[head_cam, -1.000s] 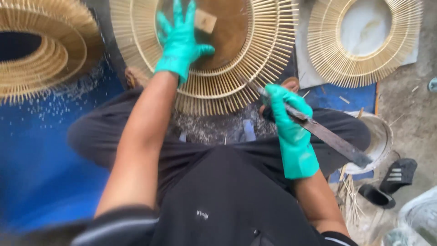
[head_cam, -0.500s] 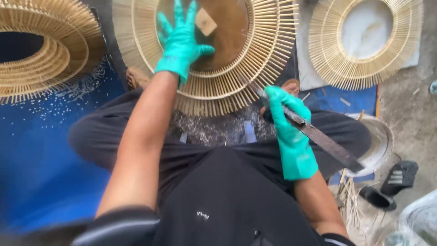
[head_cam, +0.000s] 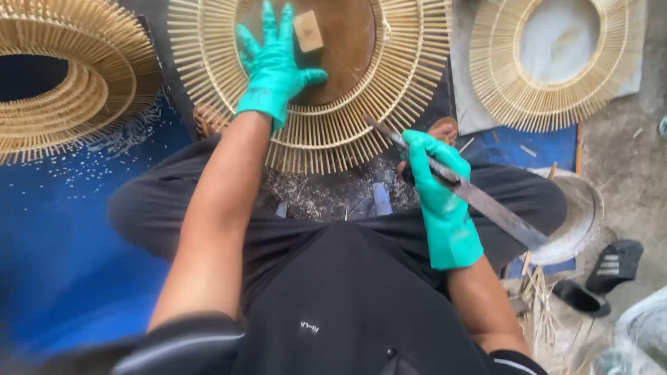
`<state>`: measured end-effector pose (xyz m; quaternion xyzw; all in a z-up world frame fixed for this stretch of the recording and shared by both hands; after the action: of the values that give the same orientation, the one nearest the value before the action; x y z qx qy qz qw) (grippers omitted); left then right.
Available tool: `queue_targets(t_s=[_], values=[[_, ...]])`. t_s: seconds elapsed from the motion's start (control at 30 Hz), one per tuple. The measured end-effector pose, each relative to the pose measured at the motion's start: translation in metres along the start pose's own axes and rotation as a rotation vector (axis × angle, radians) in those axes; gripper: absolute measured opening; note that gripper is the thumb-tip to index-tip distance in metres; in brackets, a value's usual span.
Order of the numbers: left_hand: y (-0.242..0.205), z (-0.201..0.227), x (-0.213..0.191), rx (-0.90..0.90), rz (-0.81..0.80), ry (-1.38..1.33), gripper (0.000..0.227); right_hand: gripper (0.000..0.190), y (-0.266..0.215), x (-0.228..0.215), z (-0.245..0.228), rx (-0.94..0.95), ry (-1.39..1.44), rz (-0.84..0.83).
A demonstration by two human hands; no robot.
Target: The recorder uses a metal tool and hands to shape and refine a circular bamboo mirror frame on a workshop floor.
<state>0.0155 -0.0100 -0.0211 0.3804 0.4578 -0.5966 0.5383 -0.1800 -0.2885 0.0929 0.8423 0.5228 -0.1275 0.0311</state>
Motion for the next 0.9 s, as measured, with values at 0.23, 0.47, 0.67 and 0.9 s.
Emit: queue_targets(t_s=[0.23, 0.47, 0.67, 0.9], values=[[0.005, 0.0, -0.001, 0.061, 0.004, 0.012, 0.135, 0.035, 0.016, -0.02, 0.013, 0.199, 0.322, 0.13], [0.007, 0.008, -0.016, -0.035, -0.102, 0.003, 0.135, 0.053, 0.028, -0.034, 0.04, 0.377, 0.343, 0.106], [0.011, 0.0, -0.019, 0.04, -0.119, 0.026, 0.136, 0.053, 0.021, -0.011, 0.073, 0.596, 0.349, 0.081], [0.012, -0.006, -0.017, 0.076, -0.122, -0.005, 0.136, 0.039, 0.022, -0.011, 0.101, 0.659, 0.353, 0.194]])
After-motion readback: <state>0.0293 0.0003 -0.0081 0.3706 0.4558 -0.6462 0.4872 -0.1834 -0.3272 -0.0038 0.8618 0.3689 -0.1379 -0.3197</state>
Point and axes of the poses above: each hand's wrist, its own y-axis towards the middle knuckle, its own x-axis out of the palm, z = x × y, the point moved 3 cm from there along y, towards the middle knuckle, and after that the axes turned 13 degrees about z, right-handed, at the moved point
